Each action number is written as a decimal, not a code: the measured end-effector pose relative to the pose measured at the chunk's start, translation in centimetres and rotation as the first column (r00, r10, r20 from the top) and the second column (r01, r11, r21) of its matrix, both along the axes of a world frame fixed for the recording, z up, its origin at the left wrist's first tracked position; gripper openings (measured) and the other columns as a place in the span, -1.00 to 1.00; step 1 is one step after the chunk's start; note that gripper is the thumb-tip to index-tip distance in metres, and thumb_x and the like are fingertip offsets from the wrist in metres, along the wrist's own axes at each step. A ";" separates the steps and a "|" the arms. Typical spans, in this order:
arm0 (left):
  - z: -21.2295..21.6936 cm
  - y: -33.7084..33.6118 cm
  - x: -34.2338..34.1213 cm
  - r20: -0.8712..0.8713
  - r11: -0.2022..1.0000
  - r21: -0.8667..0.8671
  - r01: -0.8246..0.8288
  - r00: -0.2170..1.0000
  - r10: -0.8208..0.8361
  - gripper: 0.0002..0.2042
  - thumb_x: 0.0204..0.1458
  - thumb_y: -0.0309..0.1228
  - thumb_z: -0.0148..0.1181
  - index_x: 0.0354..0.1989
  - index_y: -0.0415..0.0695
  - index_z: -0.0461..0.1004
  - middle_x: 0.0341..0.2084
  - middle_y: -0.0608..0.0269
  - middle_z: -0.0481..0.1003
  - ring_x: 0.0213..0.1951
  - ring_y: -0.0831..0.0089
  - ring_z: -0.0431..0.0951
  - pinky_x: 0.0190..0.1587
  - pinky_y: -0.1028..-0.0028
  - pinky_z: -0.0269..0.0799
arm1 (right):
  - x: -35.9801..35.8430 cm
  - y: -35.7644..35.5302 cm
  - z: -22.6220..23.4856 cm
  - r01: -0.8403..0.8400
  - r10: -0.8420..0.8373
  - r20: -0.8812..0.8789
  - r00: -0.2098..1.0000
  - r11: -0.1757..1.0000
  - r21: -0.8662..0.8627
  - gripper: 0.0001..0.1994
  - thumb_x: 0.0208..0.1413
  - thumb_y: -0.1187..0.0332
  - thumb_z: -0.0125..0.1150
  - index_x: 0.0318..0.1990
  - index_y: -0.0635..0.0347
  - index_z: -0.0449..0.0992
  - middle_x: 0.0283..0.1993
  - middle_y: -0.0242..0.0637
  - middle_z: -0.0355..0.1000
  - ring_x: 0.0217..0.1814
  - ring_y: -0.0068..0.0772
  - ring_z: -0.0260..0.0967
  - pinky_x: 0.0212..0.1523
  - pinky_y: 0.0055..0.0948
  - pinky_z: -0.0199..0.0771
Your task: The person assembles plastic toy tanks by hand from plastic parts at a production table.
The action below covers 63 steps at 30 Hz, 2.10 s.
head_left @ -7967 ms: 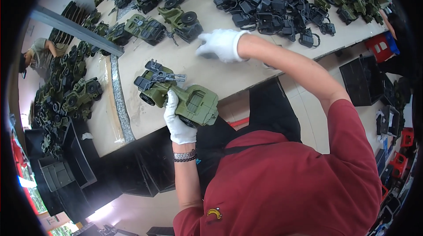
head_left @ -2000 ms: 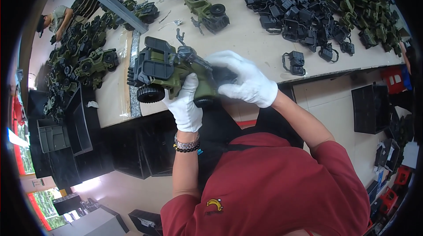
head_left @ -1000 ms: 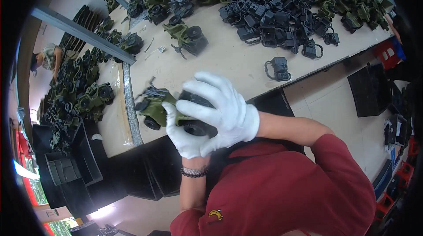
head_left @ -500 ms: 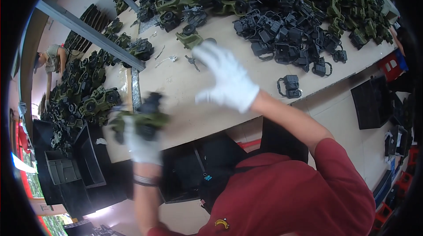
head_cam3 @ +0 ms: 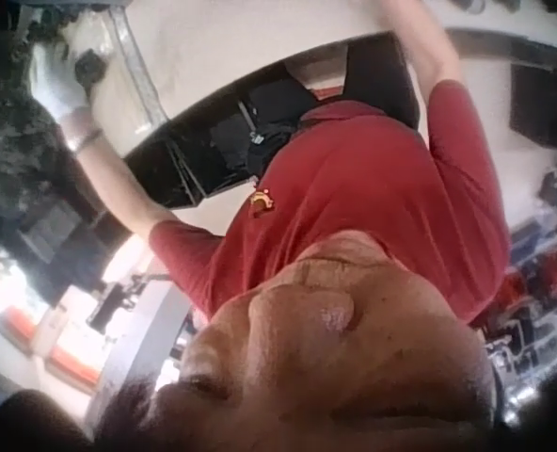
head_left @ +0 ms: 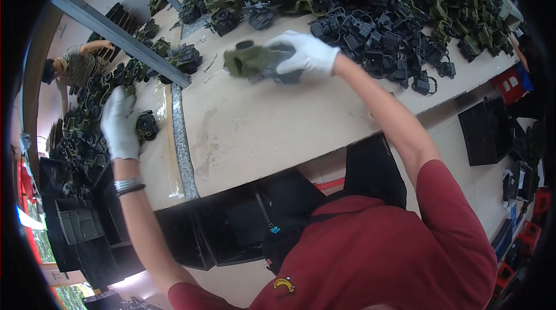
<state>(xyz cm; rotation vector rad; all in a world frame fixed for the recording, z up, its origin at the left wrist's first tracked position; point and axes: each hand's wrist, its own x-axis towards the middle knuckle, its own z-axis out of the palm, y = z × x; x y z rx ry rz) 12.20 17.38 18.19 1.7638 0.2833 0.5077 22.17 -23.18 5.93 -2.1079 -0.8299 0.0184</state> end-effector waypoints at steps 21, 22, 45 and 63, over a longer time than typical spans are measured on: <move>-13.5 -21.2 -13.0 0.247 0.161 -0.866 0.473 0.685 -0.685 -0.09 0.18 0.12 0.10 0.48 -0.23 -0.15 0.07 0.04 0.45 0.00 0.12 0.53 0.07 0.05 0.51 | -17.1 -15.0 -3.9 0.321 -0.215 0.261 0.941 0.811 -0.490 -0.28 -0.16 0.18 0.45 0.25 0.01 0.37 0.28 -0.15 0.26 0.21 0.09 0.24 0.21 -0.11 0.35; -13.6 -21.7 -12.4 0.314 0.091 -0.868 0.488 0.683 -0.659 -0.20 0.22 0.09 0.06 0.46 -0.19 -0.02 0.08 0.03 0.45 0.07 0.08 0.51 0.11 0.00 0.48 | -16.6 -15.0 -4.3 0.333 -0.204 0.312 0.928 0.830 -0.448 -0.43 -0.03 0.20 0.36 0.21 -0.03 0.44 0.13 -0.12 0.34 0.11 0.06 0.32 0.10 -0.08 0.45; -13.5 -25.5 -14.2 0.163 0.739 -0.609 0.286 0.958 -0.237 -0.59 0.26 -0.24 0.16 0.12 -0.32 0.39 -0.02 0.09 0.51 0.01 0.29 0.55 0.10 0.27 0.51 | -21.1 -4.3 0.0 -0.011 -0.041 0.316 0.948 0.987 0.163 -0.28 -0.07 0.11 0.38 0.28 0.19 0.39 0.13 -0.06 0.39 0.02 0.02 0.29 0.08 -0.16 0.36; -14.5 -25.7 -13.7 0.150 0.812 -0.524 0.257 0.966 -0.209 -0.68 0.19 -0.39 0.25 0.07 -0.24 0.45 -0.11 0.19 0.54 -0.13 0.40 0.58 -0.06 0.37 0.57 | -21.1 -5.0 1.7 -0.116 0.163 0.321 0.933 0.980 -0.159 -0.17 0.12 -0.16 0.13 0.36 0.34 0.20 0.28 0.06 0.29 0.00 0.12 0.32 0.05 -0.09 0.39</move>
